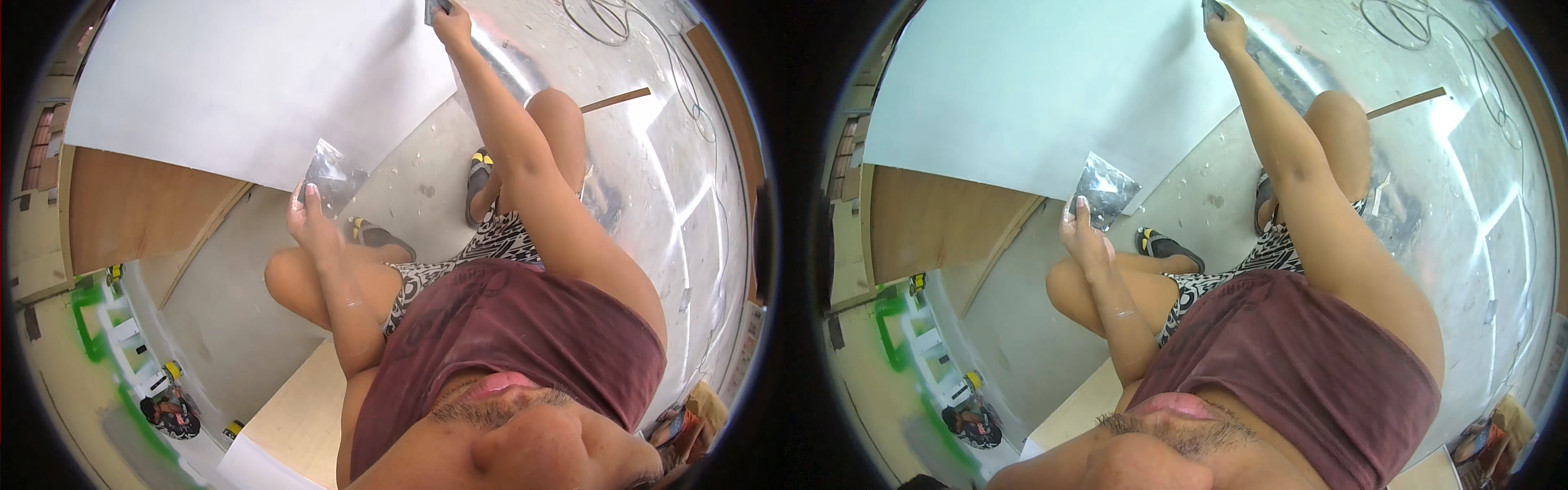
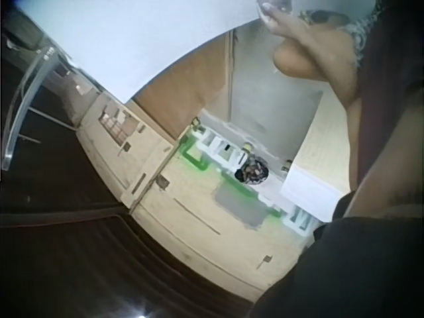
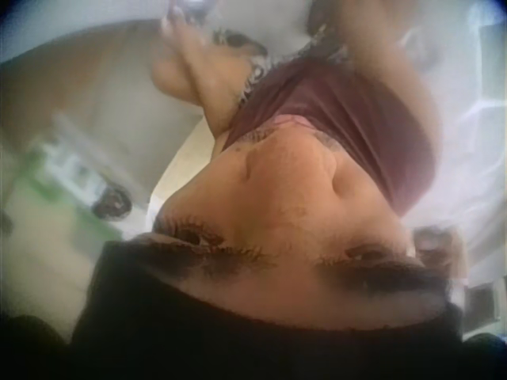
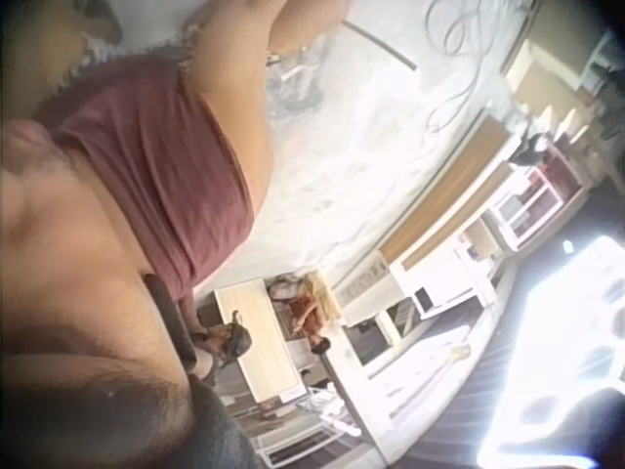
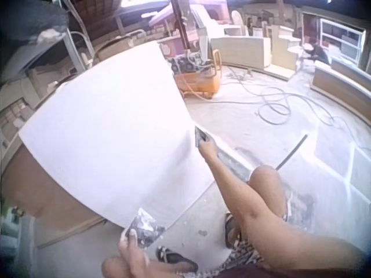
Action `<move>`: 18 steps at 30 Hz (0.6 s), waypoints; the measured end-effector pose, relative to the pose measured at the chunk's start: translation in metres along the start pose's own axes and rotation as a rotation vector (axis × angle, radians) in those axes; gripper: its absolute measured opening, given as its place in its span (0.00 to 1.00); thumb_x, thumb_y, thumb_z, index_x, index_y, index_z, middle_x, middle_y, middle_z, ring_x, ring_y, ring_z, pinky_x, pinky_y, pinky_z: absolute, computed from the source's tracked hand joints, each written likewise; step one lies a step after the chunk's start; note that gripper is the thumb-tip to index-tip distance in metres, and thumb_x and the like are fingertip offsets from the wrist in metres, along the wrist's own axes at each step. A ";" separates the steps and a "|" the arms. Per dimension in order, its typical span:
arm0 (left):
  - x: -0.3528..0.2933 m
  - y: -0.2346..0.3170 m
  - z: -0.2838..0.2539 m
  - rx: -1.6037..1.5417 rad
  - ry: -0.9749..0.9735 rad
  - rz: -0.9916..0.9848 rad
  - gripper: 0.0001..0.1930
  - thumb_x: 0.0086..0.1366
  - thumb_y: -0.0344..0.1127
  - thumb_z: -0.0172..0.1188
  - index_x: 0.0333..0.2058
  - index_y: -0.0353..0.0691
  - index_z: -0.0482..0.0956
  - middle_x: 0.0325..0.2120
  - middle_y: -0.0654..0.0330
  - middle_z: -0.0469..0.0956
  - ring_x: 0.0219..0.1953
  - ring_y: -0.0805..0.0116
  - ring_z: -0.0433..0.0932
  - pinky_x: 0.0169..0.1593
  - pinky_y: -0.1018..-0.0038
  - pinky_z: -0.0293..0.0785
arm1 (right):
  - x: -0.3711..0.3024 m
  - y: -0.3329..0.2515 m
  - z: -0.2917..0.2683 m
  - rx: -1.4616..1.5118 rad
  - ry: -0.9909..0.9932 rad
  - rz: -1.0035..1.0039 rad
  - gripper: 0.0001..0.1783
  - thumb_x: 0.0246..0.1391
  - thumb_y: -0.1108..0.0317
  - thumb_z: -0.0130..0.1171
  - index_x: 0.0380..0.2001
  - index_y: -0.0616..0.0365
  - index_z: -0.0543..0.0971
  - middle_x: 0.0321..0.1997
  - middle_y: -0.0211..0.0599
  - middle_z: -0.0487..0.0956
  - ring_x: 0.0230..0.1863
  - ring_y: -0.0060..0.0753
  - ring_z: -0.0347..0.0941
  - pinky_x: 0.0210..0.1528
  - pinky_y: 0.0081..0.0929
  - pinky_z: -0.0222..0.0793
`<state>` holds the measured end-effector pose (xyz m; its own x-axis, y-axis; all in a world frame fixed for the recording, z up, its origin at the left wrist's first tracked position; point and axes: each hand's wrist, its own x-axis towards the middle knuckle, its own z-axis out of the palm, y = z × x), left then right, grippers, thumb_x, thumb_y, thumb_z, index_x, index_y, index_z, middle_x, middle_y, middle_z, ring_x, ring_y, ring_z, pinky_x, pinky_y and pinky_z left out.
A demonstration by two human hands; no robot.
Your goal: The person mixes putty between two putty knives, scoops additional compound from a bucket, and applies the putty onto a white board using the putty knife.
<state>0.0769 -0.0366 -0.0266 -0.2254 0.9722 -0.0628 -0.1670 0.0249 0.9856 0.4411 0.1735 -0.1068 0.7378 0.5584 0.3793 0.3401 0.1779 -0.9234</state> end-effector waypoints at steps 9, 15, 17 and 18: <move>-0.001 0.005 0.002 0.020 0.044 -0.018 0.15 0.68 0.28 0.53 0.50 0.24 0.72 0.37 0.59 0.76 0.38 0.77 0.73 0.42 0.80 0.70 | -0.031 -0.040 0.061 -0.383 -0.049 0.100 0.20 0.46 0.73 0.58 0.47 0.52 0.79 0.39 0.44 0.82 0.41 0.49 0.79 0.47 0.44 0.74; 0.004 0.002 0.003 -0.042 0.000 -0.035 0.15 0.69 0.29 0.54 0.50 0.26 0.72 0.39 0.58 0.76 0.39 0.76 0.74 0.43 0.80 0.71 | -0.085 -0.029 0.050 -0.058 -0.175 -0.062 0.24 0.46 0.75 0.54 0.48 0.41 0.79 0.35 0.41 0.81 0.42 0.46 0.77 0.42 0.44 0.74; 0.007 0.003 0.031 -0.047 -0.039 -0.010 0.13 0.69 0.29 0.53 0.48 0.26 0.73 0.41 0.55 0.76 0.41 0.72 0.75 0.46 0.75 0.72 | -0.006 0.024 0.015 -0.269 0.193 -0.175 0.27 0.45 0.76 0.55 0.49 0.39 0.79 0.36 0.37 0.82 0.43 0.45 0.76 0.41 0.42 0.75; 0.005 -0.002 0.010 -0.008 0.045 0.023 0.12 0.69 0.30 0.53 0.45 0.26 0.73 0.43 0.53 0.77 0.43 0.68 0.76 0.49 0.70 0.73 | -0.018 0.007 0.022 -0.264 0.083 -0.038 0.21 0.53 0.70 0.47 0.51 0.60 0.77 0.47 0.60 0.78 0.52 0.61 0.73 0.56 0.43 0.67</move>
<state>0.0859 -0.0295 -0.0269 -0.2722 0.9611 -0.0468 -0.1687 0.0002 0.9857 0.4174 0.1821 -0.1210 0.7632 0.4847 0.4273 0.5007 -0.0255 -0.8653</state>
